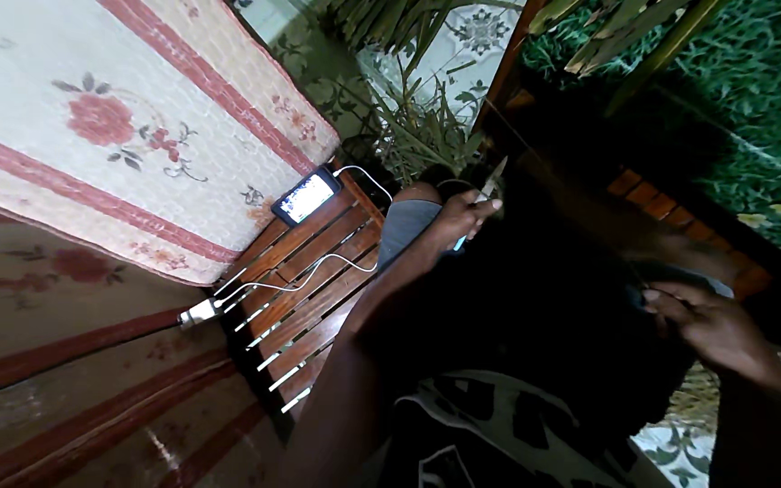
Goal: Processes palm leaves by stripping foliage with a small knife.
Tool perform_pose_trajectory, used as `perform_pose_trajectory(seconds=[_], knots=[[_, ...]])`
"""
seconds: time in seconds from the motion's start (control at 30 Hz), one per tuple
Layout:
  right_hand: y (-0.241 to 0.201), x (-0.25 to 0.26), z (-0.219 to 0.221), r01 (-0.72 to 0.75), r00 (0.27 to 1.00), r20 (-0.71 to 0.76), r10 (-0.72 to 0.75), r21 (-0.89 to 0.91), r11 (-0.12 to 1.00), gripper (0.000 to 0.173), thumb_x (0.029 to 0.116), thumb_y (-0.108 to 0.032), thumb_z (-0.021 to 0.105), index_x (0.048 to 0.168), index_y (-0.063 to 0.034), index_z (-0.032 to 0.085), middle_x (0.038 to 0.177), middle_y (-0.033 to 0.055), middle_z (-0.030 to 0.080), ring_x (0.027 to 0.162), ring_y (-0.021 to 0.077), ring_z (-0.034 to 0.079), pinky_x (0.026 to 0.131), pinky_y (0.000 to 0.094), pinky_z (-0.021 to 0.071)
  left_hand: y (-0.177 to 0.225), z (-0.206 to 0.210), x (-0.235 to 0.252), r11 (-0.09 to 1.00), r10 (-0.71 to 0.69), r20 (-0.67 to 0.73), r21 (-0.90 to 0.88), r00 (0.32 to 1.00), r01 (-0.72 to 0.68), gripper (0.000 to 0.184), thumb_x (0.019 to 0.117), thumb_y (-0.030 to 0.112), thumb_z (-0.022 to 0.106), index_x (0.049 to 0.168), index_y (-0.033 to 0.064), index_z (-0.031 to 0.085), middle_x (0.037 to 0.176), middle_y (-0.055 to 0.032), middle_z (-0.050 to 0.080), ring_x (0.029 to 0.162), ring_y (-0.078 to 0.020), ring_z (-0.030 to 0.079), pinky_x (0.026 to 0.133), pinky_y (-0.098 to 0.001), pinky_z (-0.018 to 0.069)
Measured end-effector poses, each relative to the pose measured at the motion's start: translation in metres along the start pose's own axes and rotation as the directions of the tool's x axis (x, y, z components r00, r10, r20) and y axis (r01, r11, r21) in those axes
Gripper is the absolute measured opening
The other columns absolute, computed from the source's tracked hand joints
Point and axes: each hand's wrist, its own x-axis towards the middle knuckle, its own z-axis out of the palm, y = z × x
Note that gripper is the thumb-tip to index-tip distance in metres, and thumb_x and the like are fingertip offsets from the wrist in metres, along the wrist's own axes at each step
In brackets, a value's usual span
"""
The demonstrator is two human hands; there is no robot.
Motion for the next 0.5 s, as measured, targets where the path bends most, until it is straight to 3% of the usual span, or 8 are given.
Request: perform_pose_trajectory(seconds=[0.13, 0.27, 0.37, 0.43, 0.5], knots=[[0.004, -0.002, 0.0, -0.048, 0.999, -0.014, 0.05, 0.097, 0.994, 0.029, 0.1032, -0.022, 0.053, 0.118, -0.0007, 0.066, 0.078, 0.004, 0.062, 0.052, 0.0067, 0.05, 0.048, 0.0262, 0.0463, 0.001, 0.003, 0.004, 0.999, -0.038, 0.056, 0.033, 0.998, 0.036, 0.021, 0.1045, 0.013, 0.058, 0.123, 0.0028, 0.055, 0.074, -0.0015, 0.052, 0.052, -0.0074, 0.048, 0.049, -0.0206, 0.0453], [0.0, 0.003, 0.001, -0.063, 0.998, -0.006, 0.065, 0.127, 0.99, 0.028, 0.1029, -0.022, 0.054, 0.116, -0.001, 0.066, 0.075, 0.0021, 0.061, 0.049, 0.0054, 0.049, 0.045, 0.0243, 0.0446, -0.001, 0.005, 0.007, 0.982, -0.056, 0.172, 0.189, 0.984, 0.022, 0.034, 0.1097, 0.03, 0.048, 0.126, 0.0017, 0.058, 0.071, -0.0017, 0.053, 0.052, -0.0077, 0.049, 0.048, -0.0207, 0.0447], [0.001, 0.006, 0.0, -0.086, 0.996, 0.004, 0.086, 0.153, 0.985, 0.028, 0.1034, -0.023, 0.053, 0.118, -0.0028, 0.066, 0.076, 0.0015, 0.063, 0.049, 0.0058, 0.05, 0.044, 0.0244, 0.0451, 0.004, 0.014, 0.001, 0.79, -0.18, 0.298, 0.611, 0.937, -0.042, 0.038, 0.11, 0.034, 0.047, 0.127, 0.0027, 0.062, 0.084, -0.007, 0.063, 0.065, -0.0114, 0.056, 0.061, -0.0274, 0.0494], [0.001, 0.006, -0.001, -0.097, 0.995, 0.014, 0.096, 0.163, 0.982, 0.029, 0.1035, -0.024, 0.053, 0.119, -0.0033, 0.066, 0.076, 0.0012, 0.063, 0.048, 0.0056, 0.05, 0.044, 0.0243, 0.0448, 0.004, 0.02, 0.001, 0.674, -0.244, 0.404, 0.724, 0.882, -0.146, 0.035, 0.1069, 0.03, 0.055, 0.121, -0.0011, 0.063, 0.093, -0.0129, 0.067, 0.076, -0.0171, 0.062, 0.075, -0.0371, 0.0549], [0.0, 0.006, -0.003, -0.108, 0.994, 0.016, 0.107, 0.181, 0.978, 0.029, 0.1034, -0.023, 0.053, 0.12, -0.0029, 0.065, 0.076, 0.0005, 0.063, 0.048, 0.0051, 0.049, 0.043, 0.0235, 0.0442, 0.005, 0.024, -0.001, 0.743, -0.237, 0.398, 0.662, 0.886, -0.098, 0.031, 0.1065, 0.027, 0.056, 0.115, -0.001, 0.064, 0.08, -0.0073, 0.061, 0.065, -0.0115, 0.055, 0.063, -0.03, 0.0494]])
